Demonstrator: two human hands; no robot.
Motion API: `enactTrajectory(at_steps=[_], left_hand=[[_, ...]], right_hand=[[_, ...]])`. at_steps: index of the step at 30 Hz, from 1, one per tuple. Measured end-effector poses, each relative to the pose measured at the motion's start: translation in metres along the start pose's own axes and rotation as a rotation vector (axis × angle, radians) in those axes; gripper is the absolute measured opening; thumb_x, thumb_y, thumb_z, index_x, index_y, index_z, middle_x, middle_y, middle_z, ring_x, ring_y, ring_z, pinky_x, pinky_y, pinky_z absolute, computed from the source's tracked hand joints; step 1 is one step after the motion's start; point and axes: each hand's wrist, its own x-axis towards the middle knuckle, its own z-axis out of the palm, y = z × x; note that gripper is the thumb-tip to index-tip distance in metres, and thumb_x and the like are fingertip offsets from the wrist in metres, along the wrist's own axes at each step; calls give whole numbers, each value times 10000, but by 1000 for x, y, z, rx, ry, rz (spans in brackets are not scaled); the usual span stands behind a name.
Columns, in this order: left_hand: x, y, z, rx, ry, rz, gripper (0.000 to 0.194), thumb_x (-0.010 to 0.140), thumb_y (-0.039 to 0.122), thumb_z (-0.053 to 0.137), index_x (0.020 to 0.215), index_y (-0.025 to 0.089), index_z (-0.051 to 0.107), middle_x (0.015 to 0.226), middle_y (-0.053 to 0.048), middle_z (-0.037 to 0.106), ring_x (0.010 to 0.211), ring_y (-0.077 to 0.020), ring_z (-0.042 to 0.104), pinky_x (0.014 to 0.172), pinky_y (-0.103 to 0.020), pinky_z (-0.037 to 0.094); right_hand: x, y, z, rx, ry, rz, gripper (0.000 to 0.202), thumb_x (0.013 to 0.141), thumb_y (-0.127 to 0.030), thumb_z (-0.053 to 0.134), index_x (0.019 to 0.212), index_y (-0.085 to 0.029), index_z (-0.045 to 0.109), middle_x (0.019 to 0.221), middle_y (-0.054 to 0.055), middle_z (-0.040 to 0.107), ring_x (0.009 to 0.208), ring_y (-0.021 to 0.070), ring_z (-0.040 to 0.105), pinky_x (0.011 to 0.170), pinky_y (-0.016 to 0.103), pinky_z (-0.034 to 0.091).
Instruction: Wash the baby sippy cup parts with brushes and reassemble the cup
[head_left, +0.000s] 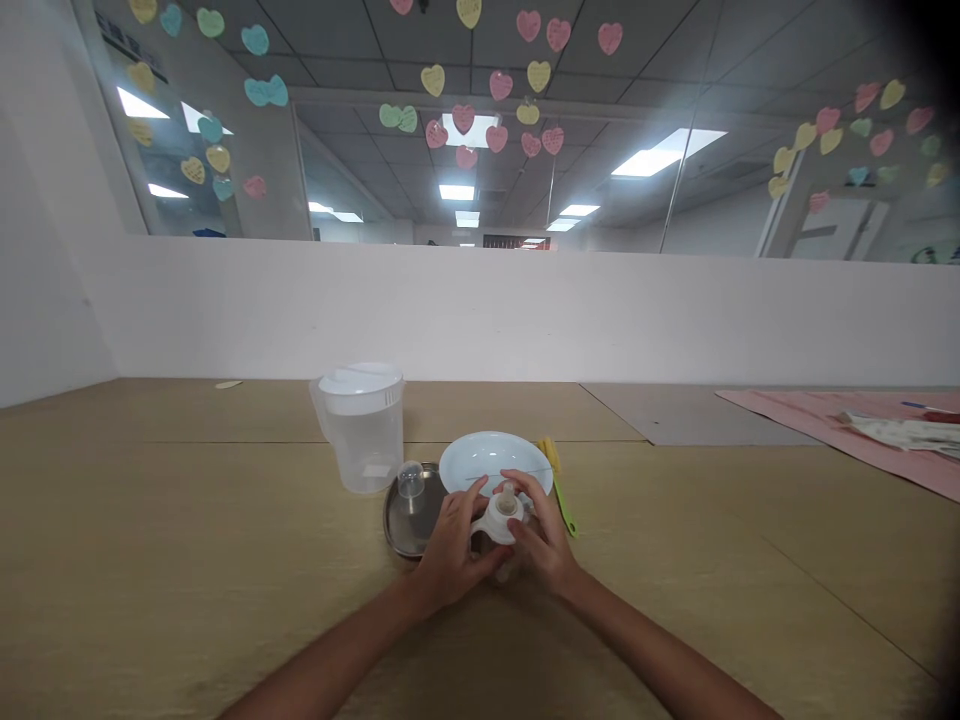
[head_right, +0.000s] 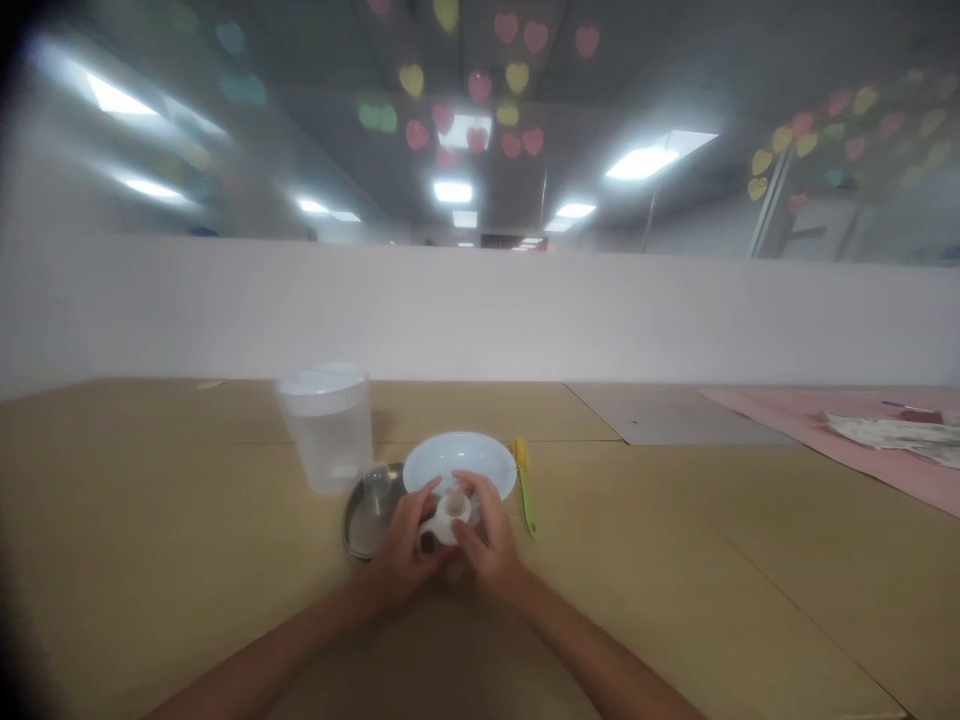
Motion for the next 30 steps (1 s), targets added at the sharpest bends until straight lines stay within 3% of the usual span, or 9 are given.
enactTrajectory(at_steps=[4,9,11,16,23,26,28,30], left_hand=[[0,1,-1,20,25,11,687,739,382,545,1305,187,210,1110,-109,501,1024,-203,475,907,-399,387],[1,2,-1,41,41,24,665,708,375,572,1276,190,279,1022,-86,548,964,-197,510,869,-376,420],[0,1,0,26,39,32,648,714,364,563,1272,190,283,1040,-91,542,980,-198,509,872,-373,421],[1,-1,-1,-19,45,-8,680,684,373,594,1260,176,292,1126,-112,498,998,-210,503,869,-372,423],[-2,-2,-3,-48,16,-19,636,702,382,568,1244,177,304,1013,-86,507,918,-193,501,837,-362,421],[0,-10,-8,-65,-6,105,678,689,436,572,1257,184,299,1034,-90,509,953,-210,481,884,-391,381],[5,-18,-16,-141,55,162,662,715,481,515,1263,183,291,1088,-97,501,1014,-224,459,926,-405,345],[12,-30,-27,-222,237,60,558,784,467,405,1254,188,293,1126,-94,492,1043,-211,457,933,-388,344]], right_hand=[[11,-7,-3,-25,-137,23,248,759,-364,526,953,-216,567,947,40,492,933,190,468,836,336,384],[17,-10,3,-220,-28,55,198,668,-332,615,739,-185,505,758,1,436,732,148,436,669,280,385],[16,-10,2,-236,-30,52,212,672,-346,613,759,-184,508,766,4,440,738,149,432,672,281,380],[15,-9,-6,-68,-229,-11,238,777,-412,480,838,-188,529,877,32,452,829,160,456,733,293,390],[9,1,6,-275,-13,-41,215,708,-371,564,732,-180,469,734,-2,425,691,138,427,632,267,368],[7,4,8,-323,-27,-65,237,715,-389,572,808,-174,533,747,8,446,718,149,448,647,273,374],[6,7,7,-345,-47,-70,295,714,-412,580,891,-178,559,765,13,454,716,148,460,641,270,384],[6,10,5,-366,-39,-79,352,712,-425,585,969,-184,561,784,17,463,711,146,469,631,264,394]])
